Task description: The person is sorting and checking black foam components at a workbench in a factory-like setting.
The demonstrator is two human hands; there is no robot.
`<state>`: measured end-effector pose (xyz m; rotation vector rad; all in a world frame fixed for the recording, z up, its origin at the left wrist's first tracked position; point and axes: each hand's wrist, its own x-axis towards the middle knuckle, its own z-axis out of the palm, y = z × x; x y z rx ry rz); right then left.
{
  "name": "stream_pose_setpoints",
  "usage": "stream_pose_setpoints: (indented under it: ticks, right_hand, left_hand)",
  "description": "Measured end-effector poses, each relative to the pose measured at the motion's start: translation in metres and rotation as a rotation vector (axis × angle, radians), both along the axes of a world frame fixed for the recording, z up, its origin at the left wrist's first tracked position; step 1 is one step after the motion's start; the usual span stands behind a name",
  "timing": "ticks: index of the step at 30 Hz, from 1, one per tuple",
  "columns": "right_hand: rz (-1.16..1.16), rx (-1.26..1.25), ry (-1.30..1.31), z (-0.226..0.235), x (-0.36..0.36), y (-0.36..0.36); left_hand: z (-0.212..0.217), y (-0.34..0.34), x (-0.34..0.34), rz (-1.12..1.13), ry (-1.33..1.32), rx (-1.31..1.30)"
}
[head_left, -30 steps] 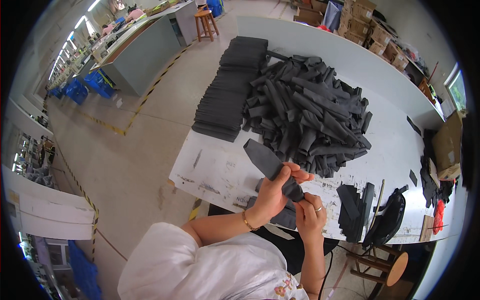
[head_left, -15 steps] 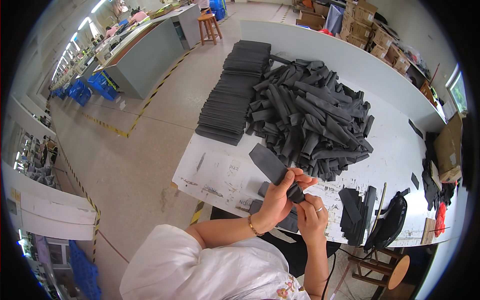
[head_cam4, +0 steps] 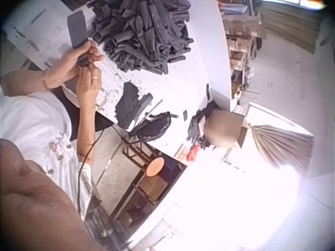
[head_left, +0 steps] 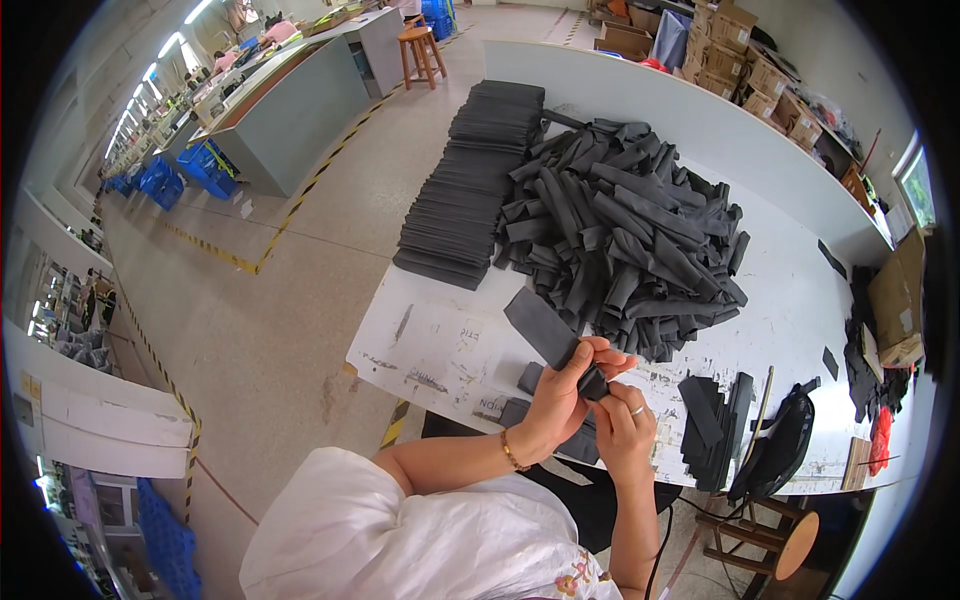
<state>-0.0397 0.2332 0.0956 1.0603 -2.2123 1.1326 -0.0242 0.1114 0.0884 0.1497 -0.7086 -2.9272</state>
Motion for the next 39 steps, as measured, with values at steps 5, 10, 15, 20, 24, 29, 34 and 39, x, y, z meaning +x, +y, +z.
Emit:
stream_pose_setpoints:
  ticks: [5, 10, 15, 20, 24, 29, 34, 39]
  right_hand:
    - [-0.075, 0.01, -0.193, -0.003, 0.006, -0.001]
    - [-0.164, -0.572, -0.654, -0.014, 0.007, -0.026]
    - [-0.257, -0.569, -0.486, -0.013, 0.018, -0.011]
    - [-0.052, -0.952, -1.064, -0.007, 0.014, -0.011]
    - [-0.277, -0.677, -0.64, -0.016, 0.013, 0.0]
    - [-0.315, -0.445, -0.493, -0.02, 0.011, 0.011]
    - [-0.324, -0.452, -0.685, -0.03, 0.007, 0.018]
    - [-0.316, -0.474, -0.729, -0.04, 0.009, 0.014]
  left_hand:
    - [-0.003, -0.007, -0.007, -0.067, -0.086, 0.06]
    - [-0.005, -0.022, -0.022, -0.006, 0.051, -0.04]
    - [0.001, -0.03, -0.026, -0.065, 0.239, -0.099]
    - [-0.011, -0.023, -0.02, -0.16, 0.314, -0.072]
    - [-0.015, -0.043, -0.023, -0.039, 0.07, -0.139]
    - [-0.03, -0.057, -0.02, 0.174, -0.198, -0.393]
    - [-0.038, -0.063, -0.013, 0.162, -0.307, -0.378]
    - [-0.051, -0.068, -0.013, 0.12, -0.308, -0.305]
